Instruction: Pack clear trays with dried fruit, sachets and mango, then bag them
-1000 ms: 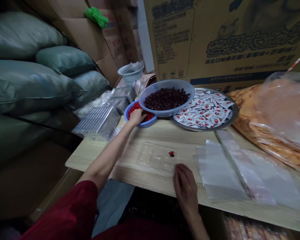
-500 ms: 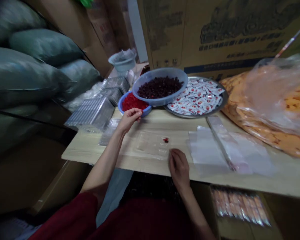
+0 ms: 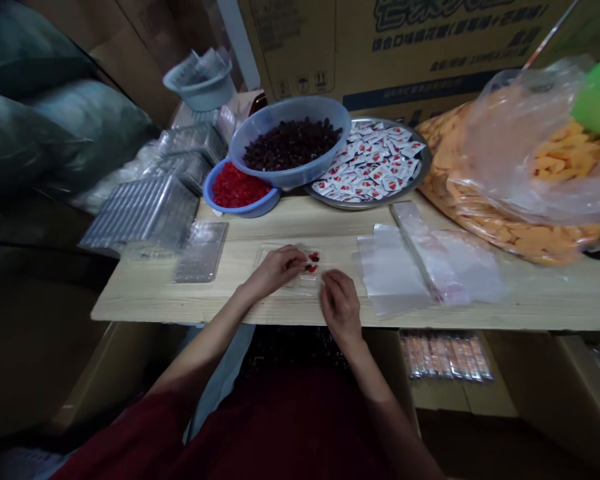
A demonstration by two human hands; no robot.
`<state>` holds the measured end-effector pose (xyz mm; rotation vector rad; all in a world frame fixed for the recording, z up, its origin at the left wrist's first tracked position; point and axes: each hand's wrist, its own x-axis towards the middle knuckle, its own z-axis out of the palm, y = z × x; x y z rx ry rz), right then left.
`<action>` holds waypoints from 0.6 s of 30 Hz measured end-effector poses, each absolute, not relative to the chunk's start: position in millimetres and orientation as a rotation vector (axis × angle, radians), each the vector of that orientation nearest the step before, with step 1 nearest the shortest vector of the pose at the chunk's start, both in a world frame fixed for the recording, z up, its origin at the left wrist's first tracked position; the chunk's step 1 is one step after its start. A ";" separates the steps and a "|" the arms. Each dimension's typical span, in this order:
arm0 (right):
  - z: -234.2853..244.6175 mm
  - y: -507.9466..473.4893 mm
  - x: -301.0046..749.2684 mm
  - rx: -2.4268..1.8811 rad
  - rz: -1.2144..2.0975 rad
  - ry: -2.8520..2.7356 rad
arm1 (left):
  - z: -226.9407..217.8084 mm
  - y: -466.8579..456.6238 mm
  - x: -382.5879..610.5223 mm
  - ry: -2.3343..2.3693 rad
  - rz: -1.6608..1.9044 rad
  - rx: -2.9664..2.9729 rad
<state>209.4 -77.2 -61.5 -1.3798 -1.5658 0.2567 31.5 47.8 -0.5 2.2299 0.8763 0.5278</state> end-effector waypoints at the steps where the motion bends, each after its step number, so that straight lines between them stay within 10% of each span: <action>1: -61.1 -75.5 209.3 -1.380 0.244 -1.612 | -1.5 47.3 30.1 0.878 0.524 2.245; 9: -50.6 -75.4 213.3 -1.418 0.220 -1.639 | 4.5 47.8 13.3 1.146 0.861 2.090; 18: -59.0 -71.5 215.9 -1.429 0.298 -1.446 | 105.9 165.2 -13.0 1.334 1.826 1.946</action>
